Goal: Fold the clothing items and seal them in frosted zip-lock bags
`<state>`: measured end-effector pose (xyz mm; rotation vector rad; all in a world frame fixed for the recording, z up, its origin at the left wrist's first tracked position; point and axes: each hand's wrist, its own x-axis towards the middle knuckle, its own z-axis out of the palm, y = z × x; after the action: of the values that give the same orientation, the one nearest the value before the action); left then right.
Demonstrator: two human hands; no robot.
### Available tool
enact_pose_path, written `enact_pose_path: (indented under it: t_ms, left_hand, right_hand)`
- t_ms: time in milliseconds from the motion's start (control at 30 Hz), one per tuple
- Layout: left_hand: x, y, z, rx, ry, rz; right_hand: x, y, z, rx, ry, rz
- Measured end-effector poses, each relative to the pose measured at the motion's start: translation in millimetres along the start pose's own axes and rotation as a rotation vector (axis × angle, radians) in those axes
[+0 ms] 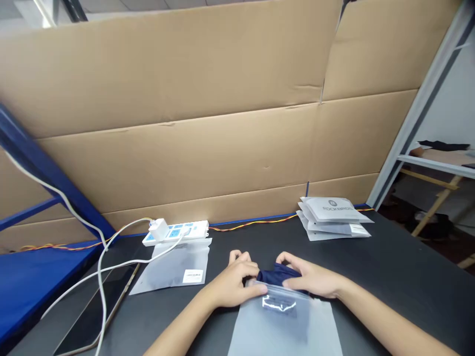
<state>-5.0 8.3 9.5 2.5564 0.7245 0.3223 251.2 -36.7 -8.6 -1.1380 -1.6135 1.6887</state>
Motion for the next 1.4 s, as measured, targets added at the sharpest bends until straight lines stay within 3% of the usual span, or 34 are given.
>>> enact_pose_path:
  t_ms: [100,200,367,567,700,1033,1267,1400]
  left_hand:
    - [-0.7,-5.6,-4.1,-0.027,0.036,-0.057]
    - [-0.5,-3.5,-4.6,-0.089,0.062,-0.075]
    - [0.8,2.0,-4.3,-0.1,-0.023,-0.015]
    - [-1.0,-6.2,-7.2,-0.106,-0.088,-0.021]
    - [-3.7,-6.8,-12.4,-0.121,-0.038,-0.12]
    - [-2.3,-2.6,-9.5,-0.152,-0.086,-0.04]
    - [-4.6,-7.6,-12.4,-0.315,-0.302,0.003]
    - [-5.1,-10.2,-11.9,-0.388,-0.27,0.021]
  right_hand:
    - [5.8,0.6,-0.3,-0.061,0.048,-0.063]
    - [8.7,3.0,-5.4,-0.119,-0.07,-0.058]
    - [5.6,6.6,-13.4,-0.228,-0.199,-0.044]
    - [6.4,11.0,-5.6,-0.076,-0.061,0.051]
    - [12.8,13.7,-2.6,-0.034,0.015,-0.006]
    - [-1.5,1.0,-9.7,-0.191,-0.287,-0.041]
    - [5.1,10.8,-1.3,-0.018,-0.317,-0.047]
    - [9.7,18.2,0.9,-0.029,-0.201,-0.127]
